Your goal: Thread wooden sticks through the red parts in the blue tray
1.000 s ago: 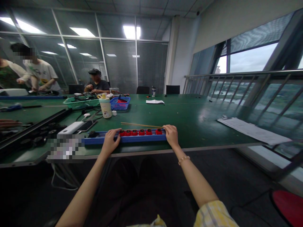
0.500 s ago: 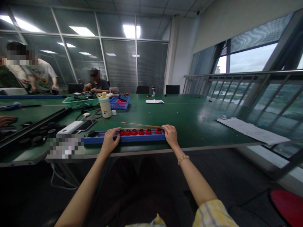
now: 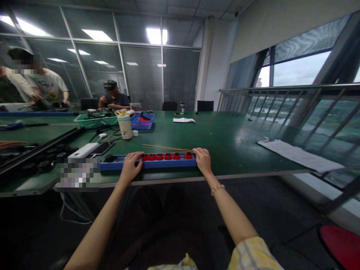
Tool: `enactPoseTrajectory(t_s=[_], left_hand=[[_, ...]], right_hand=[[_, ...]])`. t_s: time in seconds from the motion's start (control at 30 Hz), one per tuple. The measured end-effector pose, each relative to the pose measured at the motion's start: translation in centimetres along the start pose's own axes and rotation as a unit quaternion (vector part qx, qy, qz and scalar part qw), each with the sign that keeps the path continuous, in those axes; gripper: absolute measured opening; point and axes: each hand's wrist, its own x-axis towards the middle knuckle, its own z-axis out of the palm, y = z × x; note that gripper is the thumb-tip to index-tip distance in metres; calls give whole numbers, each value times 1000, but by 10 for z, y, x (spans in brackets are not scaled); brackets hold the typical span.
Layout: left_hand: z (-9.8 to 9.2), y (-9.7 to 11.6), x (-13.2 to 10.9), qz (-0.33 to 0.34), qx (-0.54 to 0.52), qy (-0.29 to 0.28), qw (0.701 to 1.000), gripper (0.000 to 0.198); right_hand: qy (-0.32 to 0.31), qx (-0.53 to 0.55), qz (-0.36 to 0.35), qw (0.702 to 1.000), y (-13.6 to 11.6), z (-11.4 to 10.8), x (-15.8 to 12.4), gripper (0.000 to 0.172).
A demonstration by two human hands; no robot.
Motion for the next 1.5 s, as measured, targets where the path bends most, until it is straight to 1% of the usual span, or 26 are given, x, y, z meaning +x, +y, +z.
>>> enactPoseTrajectory(t_s=[0.3,0.5,0.7,0.9,1.03,1.2,1.37,1.5], left_hand=[[1,-3,-1,7,-16,-4,1000,32],[3,-4,-1,11,-13,0,1000,34],[3,-4,-1,9,-11,-2,1000,34],[4,-4,-2,14,-10,-1,1000,33],[7,-6,-2,3,-9,8,1000,33],[8,-5,-2,-15,-41,15,999,33],[7,-3,-2,-30,-55,24,998,29],[8,-4,-2,-27,-54,25,998,28]], right_hand=[[18,-4,-1,1000,0,0,-1,31],[7,-14,-9,1000,-3,-2,-1,31],[0,-20,-5,1000,-1,-1,0,31],[3,-29,-11,1000,-2,-2,0,32],[-4,-31,-23,999,-6,-5,1,32],[-24,-25,-27,999,-8,-6,2,32],[-28,-9,-27,999,-9,-7,3,34],[-24,-10,-22,999,-8,-6,2,33]])
